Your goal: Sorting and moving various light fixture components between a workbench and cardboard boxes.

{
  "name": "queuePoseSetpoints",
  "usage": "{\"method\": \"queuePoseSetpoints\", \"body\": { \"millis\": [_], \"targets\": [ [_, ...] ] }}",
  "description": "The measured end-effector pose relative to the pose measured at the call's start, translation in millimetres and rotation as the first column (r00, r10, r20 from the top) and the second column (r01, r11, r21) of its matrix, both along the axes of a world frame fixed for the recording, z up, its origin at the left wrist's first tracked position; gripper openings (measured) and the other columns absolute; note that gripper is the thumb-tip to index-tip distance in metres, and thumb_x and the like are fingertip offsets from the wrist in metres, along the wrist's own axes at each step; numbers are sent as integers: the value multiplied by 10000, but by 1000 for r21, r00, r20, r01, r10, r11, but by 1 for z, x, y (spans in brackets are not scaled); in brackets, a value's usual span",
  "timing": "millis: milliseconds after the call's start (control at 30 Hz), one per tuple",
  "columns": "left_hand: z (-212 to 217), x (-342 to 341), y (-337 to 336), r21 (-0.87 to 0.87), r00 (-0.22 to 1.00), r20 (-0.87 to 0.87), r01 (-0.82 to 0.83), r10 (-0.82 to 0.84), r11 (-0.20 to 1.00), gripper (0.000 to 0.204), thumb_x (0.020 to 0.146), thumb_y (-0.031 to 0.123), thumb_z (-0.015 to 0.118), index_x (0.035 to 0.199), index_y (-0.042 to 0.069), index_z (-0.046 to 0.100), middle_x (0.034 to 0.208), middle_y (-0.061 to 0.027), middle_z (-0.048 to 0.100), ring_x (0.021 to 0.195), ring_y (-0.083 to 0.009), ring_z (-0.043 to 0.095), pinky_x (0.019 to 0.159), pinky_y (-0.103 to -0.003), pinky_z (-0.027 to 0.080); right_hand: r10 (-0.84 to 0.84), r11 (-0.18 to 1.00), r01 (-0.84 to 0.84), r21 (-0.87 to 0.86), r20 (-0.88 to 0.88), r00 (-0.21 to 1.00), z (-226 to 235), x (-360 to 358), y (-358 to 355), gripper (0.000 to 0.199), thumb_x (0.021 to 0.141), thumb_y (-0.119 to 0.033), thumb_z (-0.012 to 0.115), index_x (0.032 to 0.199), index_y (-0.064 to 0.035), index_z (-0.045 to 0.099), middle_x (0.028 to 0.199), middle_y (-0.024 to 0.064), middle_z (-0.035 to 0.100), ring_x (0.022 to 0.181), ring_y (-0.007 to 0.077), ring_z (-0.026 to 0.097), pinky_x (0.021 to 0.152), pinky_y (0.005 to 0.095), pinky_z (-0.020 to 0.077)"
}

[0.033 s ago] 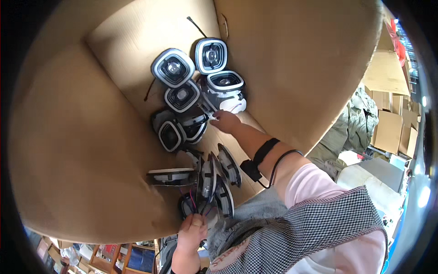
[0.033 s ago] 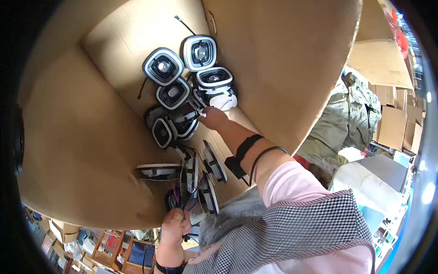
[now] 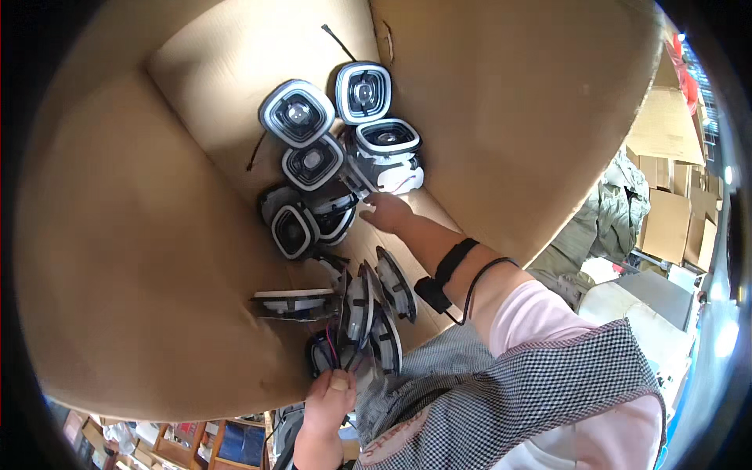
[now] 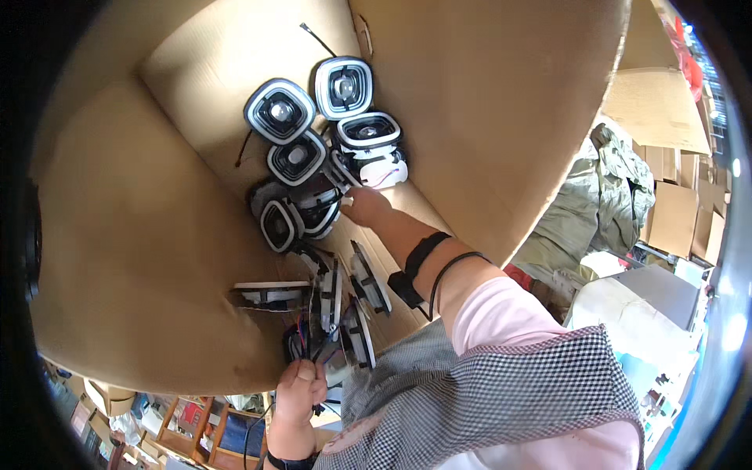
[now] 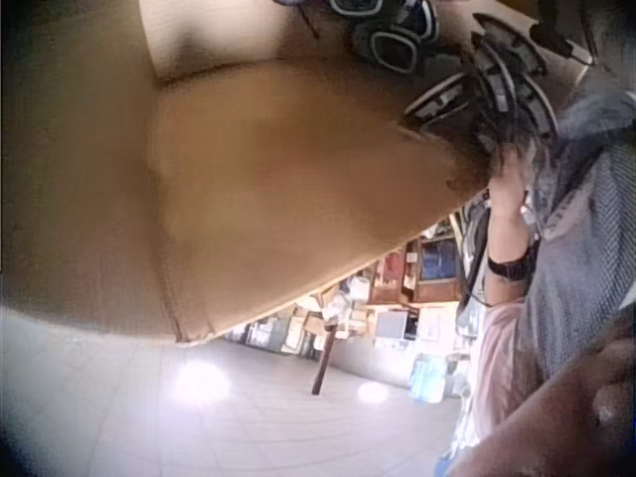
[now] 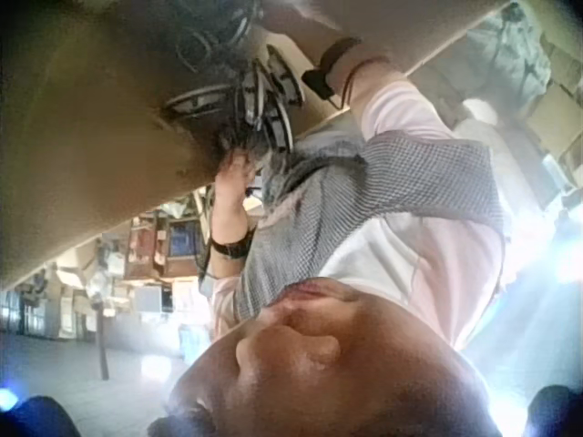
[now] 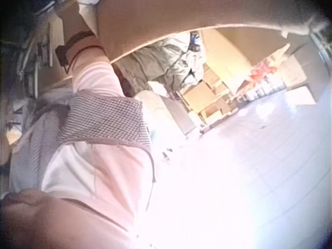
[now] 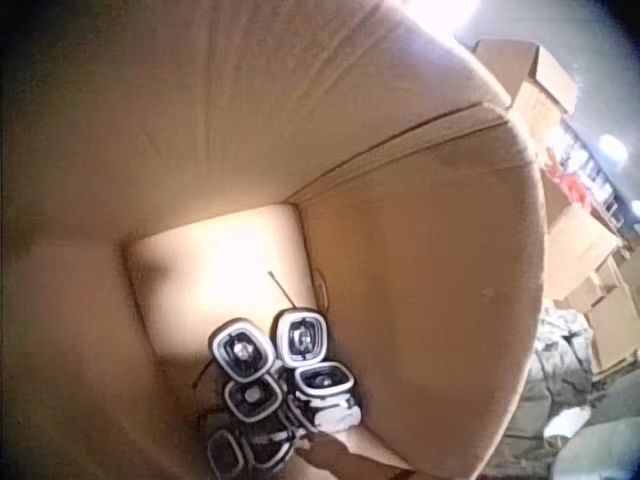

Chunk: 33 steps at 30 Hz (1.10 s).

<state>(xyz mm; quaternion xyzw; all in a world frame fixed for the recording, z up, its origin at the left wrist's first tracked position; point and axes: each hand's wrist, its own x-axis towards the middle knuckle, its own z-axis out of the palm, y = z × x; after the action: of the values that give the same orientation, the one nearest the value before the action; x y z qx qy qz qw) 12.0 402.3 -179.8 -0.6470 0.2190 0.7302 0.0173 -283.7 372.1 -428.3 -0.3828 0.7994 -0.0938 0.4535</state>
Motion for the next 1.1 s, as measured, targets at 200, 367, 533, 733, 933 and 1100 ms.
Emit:
{"method": "queuePoseSetpoints", "body": {
  "millis": [200, 367, 533, 733, 933, 1100],
  "targets": [
    [22, 28, -7, 142, 980, -95, 189, -177, 972, 306, 946, 322, 526, 851, 32, 550, 664, -2, 508, 580, -78, 448, 519, -227, 347, -126, 985, 109, 132, 131, 983, -21, 32, 10, 605, 816, -439, 636, 1285, -76, 514, 1246, 188, 565, 1145, 300, 552, 959, 397, 439],
    [19, 37, -2, 100, 972, -131, 209, -196, 973, 302, 942, 293, 543, 875, 1, 507, 670, -29, 498, 536, -105, 447, 492, -237, 354, -816, 564, 689, 456, 437, 379, -74, 27, -1, 635, 816, -519, 638, 1245, -63, 526, 1131, 123, 599, 999, 276, 576, 904, 460, 449],
    [18, 35, 1, 99, 993, 44, 108, -113, 989, 316, 934, 314, 548, 849, 10, 524, 635, -18, 495, 518, -107, 437, 485, -245, 346, -865, 390, 725, 567, 496, 77, -70, 49, -27, 685, 767, -566, 683, 1261, -128, 497, 1268, 58, 505, 1175, 223, 464, 900, 474, 400],
    [12, 47, 1, 101, 989, -127, 83, -70, 991, 334, 914, 345, 582, 835, 26, 518, 621, -15, 504, 514, -92, 426, 479, -239, 328, -901, 416, 648, 638, 384, 200, -70, 60, -51, 720, 695, -670, 698, 1159, -133, 575, 1145, 41, 583, 959, 204, 551, 754, 396, 446],
    [13, 40, 3, 31, 981, -131, 147, -142, 989, 323, 915, 334, 587, 807, 37, 520, 611, 2, 485, 515, -80, 424, 472, -234, 312, -877, 365, 737, 569, 475, 67, -96, 66, -53, 613, 734, -440, 758, 1176, -65, 559, 1165, 96, 572, 1007, 243, 580, 854, 435, 482],
    [26, 17, -2, -14, 970, -55, 238, -239, 971, 318, 912, 319, 592, 778, 40, 515, 597, 15, 467, 504, -75, 401, 470, -238, 306, -859, 283, 729, 624, 503, -97, -77, 52, -40, 454, 750, -301, 724, 1122, -83, 581, 1101, 79, 587, 998, 231, 585, 853, 416, 482]
  ]
}}
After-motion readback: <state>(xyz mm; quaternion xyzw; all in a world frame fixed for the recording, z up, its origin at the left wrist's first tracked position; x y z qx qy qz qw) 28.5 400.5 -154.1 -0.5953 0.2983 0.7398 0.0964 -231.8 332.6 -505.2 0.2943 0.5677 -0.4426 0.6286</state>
